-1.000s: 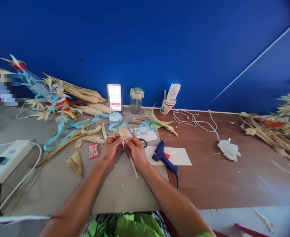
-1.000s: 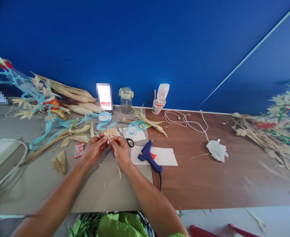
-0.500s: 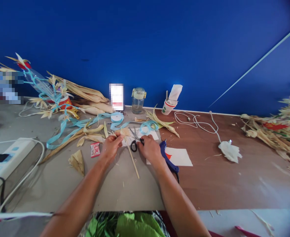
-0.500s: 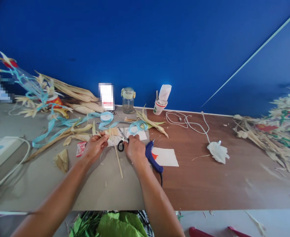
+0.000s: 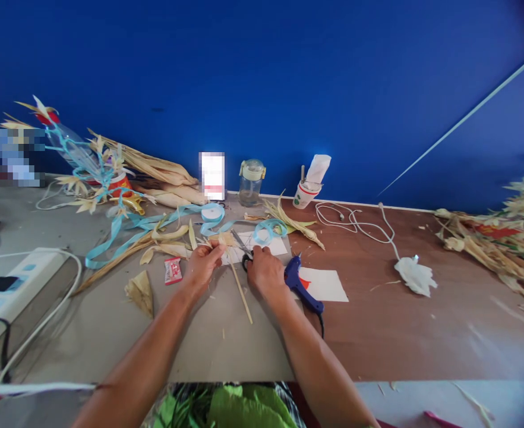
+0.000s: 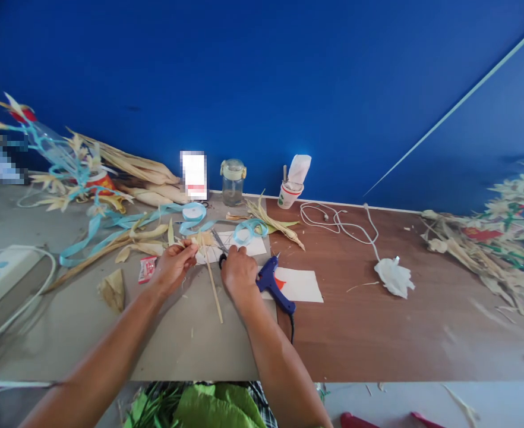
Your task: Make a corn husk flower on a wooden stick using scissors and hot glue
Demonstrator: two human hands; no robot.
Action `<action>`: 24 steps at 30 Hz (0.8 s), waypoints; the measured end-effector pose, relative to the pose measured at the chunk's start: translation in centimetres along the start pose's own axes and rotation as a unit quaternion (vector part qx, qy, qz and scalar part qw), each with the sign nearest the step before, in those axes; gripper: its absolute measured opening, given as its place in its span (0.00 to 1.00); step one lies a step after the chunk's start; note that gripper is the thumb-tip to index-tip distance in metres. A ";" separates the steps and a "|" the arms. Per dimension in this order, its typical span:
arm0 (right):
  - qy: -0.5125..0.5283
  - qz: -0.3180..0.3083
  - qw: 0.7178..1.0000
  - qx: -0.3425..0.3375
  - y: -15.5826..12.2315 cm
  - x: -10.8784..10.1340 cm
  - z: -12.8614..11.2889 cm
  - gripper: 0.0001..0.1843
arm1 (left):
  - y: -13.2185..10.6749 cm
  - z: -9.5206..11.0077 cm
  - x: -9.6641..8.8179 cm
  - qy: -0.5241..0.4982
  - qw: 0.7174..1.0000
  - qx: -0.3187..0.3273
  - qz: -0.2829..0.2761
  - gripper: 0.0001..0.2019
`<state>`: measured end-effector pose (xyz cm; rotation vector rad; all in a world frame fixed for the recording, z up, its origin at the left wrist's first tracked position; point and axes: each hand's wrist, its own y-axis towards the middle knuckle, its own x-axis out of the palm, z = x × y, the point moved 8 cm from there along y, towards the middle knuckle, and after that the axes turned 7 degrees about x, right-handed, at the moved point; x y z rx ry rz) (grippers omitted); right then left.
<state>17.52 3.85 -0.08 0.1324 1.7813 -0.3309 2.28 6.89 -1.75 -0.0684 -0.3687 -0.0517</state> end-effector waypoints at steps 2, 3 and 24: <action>0.025 0.003 1.000 0.005 0.2 0.0 0.3 0.15 | 0.0 0.0 0.0 -0.002 1.000 -0.002 0.000 0.16; 0.047 0.004 0.999 0.005 0.3 0.0 0.5 0.15 | 0.0 0.0 0.0 -0.003 1.000 -0.002 0.001 0.16; 0.719 -0.282 0.630 0.077 1.3 2.1 1.2 0.21 | 0.1 -0.5 0.2 -0.003 1.000 -0.016 -0.025 0.14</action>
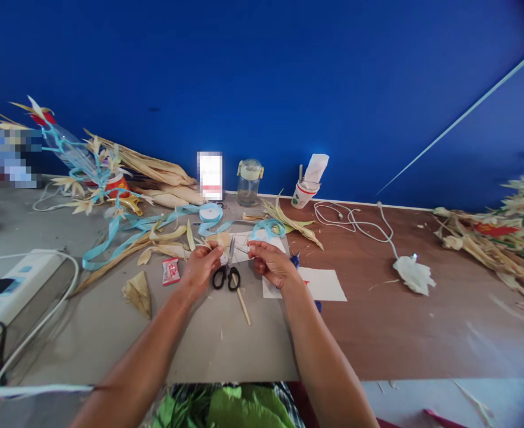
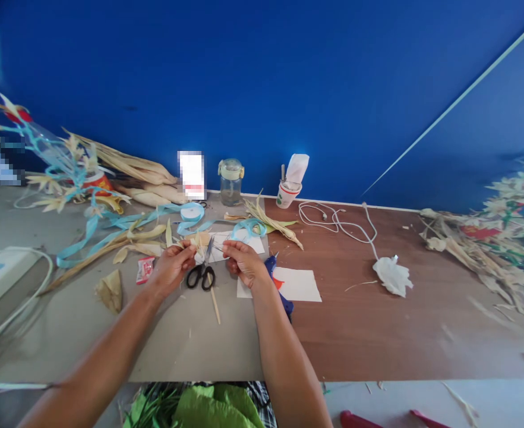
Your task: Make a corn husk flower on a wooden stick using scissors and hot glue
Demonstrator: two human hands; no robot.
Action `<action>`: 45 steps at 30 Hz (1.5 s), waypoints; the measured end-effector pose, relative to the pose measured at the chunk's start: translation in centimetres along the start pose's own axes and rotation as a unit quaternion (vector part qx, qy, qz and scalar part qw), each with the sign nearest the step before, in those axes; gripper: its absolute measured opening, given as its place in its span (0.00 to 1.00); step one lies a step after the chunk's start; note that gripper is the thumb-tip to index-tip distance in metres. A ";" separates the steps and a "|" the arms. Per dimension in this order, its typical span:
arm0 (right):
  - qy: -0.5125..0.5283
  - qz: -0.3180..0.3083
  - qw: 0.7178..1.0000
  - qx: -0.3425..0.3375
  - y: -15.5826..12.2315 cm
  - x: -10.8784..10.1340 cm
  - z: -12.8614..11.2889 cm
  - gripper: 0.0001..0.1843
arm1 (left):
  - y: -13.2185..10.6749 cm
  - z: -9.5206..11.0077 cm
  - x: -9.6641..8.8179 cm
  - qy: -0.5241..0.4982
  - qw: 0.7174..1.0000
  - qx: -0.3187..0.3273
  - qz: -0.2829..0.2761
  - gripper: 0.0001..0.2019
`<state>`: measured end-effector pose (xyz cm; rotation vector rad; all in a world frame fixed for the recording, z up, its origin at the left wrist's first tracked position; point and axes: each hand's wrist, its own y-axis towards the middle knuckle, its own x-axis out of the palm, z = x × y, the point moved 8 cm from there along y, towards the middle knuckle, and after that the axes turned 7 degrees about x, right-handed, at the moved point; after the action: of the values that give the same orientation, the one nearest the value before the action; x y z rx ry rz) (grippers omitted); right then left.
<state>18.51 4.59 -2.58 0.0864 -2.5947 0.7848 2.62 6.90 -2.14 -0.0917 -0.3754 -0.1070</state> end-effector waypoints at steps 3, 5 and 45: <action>-0.092 0.061 0.993 -0.034 0.1 -0.6 -0.3 0.17 | 0.0 0.1 0.3 0.000 1.000 -0.005 -0.006 0.15; -0.221 0.096 0.967 -0.079 -0.2 -0.3 -0.8 0.15 | -0.1 0.1 0.3 0.001 1.000 -0.007 -0.003 0.15; 0.145 -0.077 0.986 -0.036 -1.2 6.9 3.0 0.19 | -0.9 1.1 -0.4 -0.073 0.992 0.051 0.094 0.16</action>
<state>11.31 2.38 -1.39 0.1388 -2.3065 0.5977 1.78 6.12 -1.23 -0.0345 -0.5148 0.1062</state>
